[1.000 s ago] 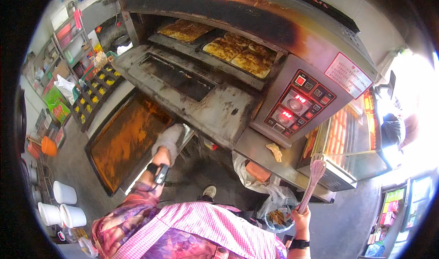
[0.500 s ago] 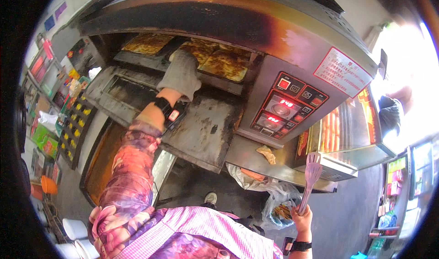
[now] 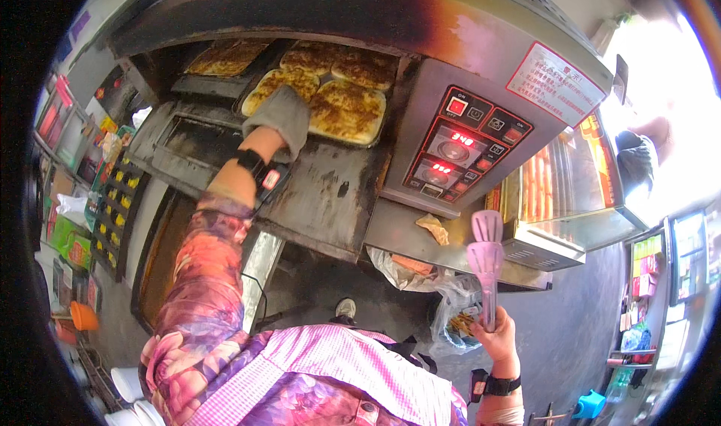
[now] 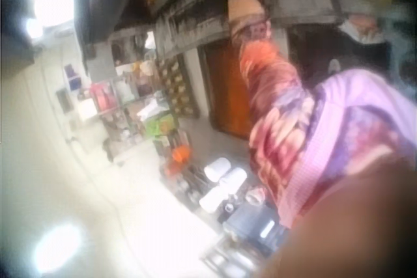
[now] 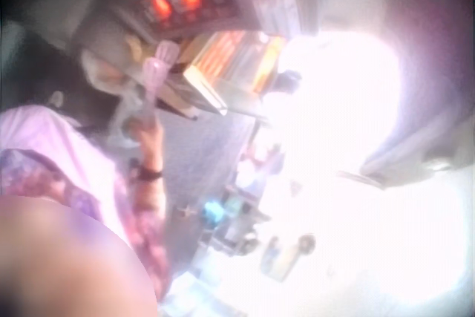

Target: The person places a tray of unbaked pies into a commercial oven, retrieves a baked tray, and then prepares new pie dough by rolling small dough balls through a dough sheeter and arranging the flattened sheets on a tray.

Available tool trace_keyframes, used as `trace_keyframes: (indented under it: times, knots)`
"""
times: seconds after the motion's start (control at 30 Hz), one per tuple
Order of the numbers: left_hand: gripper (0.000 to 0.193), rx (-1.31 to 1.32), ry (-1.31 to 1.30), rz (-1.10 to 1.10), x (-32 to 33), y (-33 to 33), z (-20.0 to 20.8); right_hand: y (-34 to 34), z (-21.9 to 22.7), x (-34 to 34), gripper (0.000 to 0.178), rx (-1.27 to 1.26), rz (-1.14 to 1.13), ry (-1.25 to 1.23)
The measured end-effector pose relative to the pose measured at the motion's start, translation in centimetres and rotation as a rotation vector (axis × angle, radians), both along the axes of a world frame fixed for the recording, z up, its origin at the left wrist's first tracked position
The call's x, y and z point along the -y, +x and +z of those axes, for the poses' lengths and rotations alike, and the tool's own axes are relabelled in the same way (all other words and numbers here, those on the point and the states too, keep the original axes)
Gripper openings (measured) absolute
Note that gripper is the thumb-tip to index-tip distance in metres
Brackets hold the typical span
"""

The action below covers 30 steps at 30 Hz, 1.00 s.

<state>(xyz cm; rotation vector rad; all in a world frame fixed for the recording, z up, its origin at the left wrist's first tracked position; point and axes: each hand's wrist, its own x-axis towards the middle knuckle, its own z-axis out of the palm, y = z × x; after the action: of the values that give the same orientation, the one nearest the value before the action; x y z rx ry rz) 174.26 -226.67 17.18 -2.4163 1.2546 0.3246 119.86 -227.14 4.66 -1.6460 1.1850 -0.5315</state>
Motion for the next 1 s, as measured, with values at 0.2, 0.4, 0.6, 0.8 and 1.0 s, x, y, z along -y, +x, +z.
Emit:
trace_keyframes:
  times: [0.2,0.4,0.6,0.8,1.0]
  knots:
    - [0.021,0.141,-0.183,-0.336,-16.1,-6.2,-0.8,-1.8,0.0,-1.4,0.045,-0.002,0.231,0.027]
    - [0.017,-0.093,-1.442,0.087,-31.1,-17.7,-6.6,-4.4,1.1,-4.5,0.049,-0.105,0.442,-0.004]
    - [0.046,-1.035,-1.504,0.754,-38.7,-26.6,-16.3,-6.6,0.6,-7.4,0.027,-0.288,0.513,0.215]
    - [0.033,-1.609,-1.629,1.452,-32.8,-29.7,-15.9,-4.0,-0.2,-10.0,0.026,-0.465,0.682,0.202]
    - [0.021,-1.405,-1.731,1.168,-42.0,-29.9,-15.6,1.7,-0.9,-11.6,0.026,-0.356,0.847,0.311]
